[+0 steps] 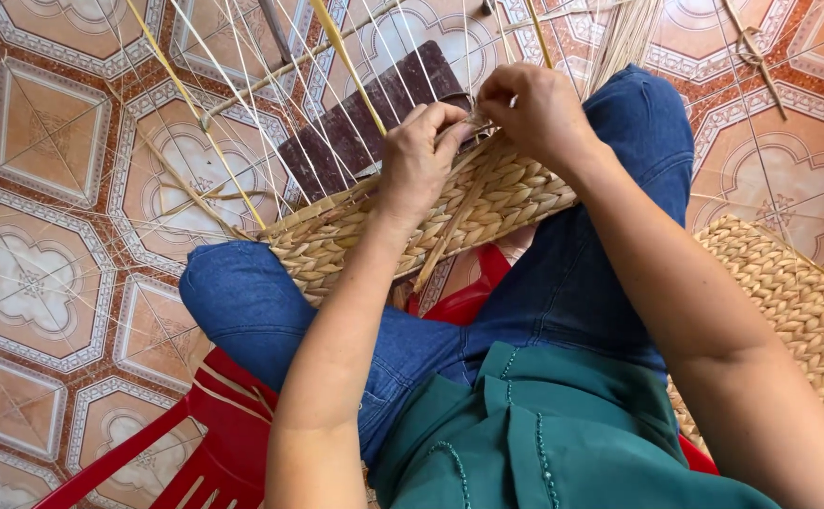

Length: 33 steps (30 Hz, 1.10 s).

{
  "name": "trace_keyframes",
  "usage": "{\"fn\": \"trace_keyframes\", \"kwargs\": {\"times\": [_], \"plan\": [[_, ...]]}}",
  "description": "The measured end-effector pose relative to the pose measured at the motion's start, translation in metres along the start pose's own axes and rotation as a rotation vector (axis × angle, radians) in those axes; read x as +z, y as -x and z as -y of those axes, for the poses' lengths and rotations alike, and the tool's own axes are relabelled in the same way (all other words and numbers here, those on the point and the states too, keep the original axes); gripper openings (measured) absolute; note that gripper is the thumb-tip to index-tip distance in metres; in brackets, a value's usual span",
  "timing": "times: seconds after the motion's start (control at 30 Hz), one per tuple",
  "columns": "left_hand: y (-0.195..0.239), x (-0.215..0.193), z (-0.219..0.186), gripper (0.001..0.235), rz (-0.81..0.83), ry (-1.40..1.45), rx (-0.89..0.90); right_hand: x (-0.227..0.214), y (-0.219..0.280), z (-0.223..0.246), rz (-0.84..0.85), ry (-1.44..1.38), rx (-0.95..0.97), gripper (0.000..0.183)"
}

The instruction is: The person sits on the floor with a partially woven water hyacinth basket across their lap and weaves flat straw strips around the basket rim, threading and tightening the strips by hand. They occasionally reach to the side to grab new strips and continue wrapping the rim.

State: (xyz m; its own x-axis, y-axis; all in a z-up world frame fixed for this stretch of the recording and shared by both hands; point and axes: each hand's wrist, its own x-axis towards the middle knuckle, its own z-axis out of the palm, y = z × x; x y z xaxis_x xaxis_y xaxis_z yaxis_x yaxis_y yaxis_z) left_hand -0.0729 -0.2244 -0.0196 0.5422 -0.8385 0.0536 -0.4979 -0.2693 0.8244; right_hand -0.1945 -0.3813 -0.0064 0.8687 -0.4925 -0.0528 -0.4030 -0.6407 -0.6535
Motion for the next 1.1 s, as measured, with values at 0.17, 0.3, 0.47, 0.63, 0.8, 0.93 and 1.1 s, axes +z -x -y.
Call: {"fn": "trace_keyframes", "kwargs": {"times": [0.17,0.3,0.47,0.63,0.8,0.93,1.1], "plan": [[-0.005,0.019,-0.005,0.011,-0.009,-0.070,-0.108,-0.016,0.029,0.003,-0.119,-0.111,-0.020,0.012],[-0.007,0.024,-0.014,0.010,0.032,-0.052,-0.142,-0.017,0.051,0.001,-0.155,-0.290,0.115,0.010],[-0.014,0.019,-0.031,0.015,0.109,0.027,-0.311,-0.018,0.062,0.001,-0.213,-0.407,0.104,0.009],[-0.015,0.036,-0.009,0.012,0.076,-0.077,-0.188,-0.023,0.062,0.009,-0.221,-0.352,-0.104,0.008],[-0.018,0.029,-0.015,0.018,0.101,-0.308,-0.122,-0.024,0.025,0.006,-0.073,-0.120,-0.081,0.010],[-0.002,0.019,-0.019,0.028,-0.042,-0.389,0.091,-0.012,-0.005,-0.003,0.087,-0.007,0.060,0.018],[0.018,0.028,-0.025,0.061,0.162,-0.599,0.073,-0.001,-0.011,-0.009,0.052,0.056,0.046,0.020]]}}
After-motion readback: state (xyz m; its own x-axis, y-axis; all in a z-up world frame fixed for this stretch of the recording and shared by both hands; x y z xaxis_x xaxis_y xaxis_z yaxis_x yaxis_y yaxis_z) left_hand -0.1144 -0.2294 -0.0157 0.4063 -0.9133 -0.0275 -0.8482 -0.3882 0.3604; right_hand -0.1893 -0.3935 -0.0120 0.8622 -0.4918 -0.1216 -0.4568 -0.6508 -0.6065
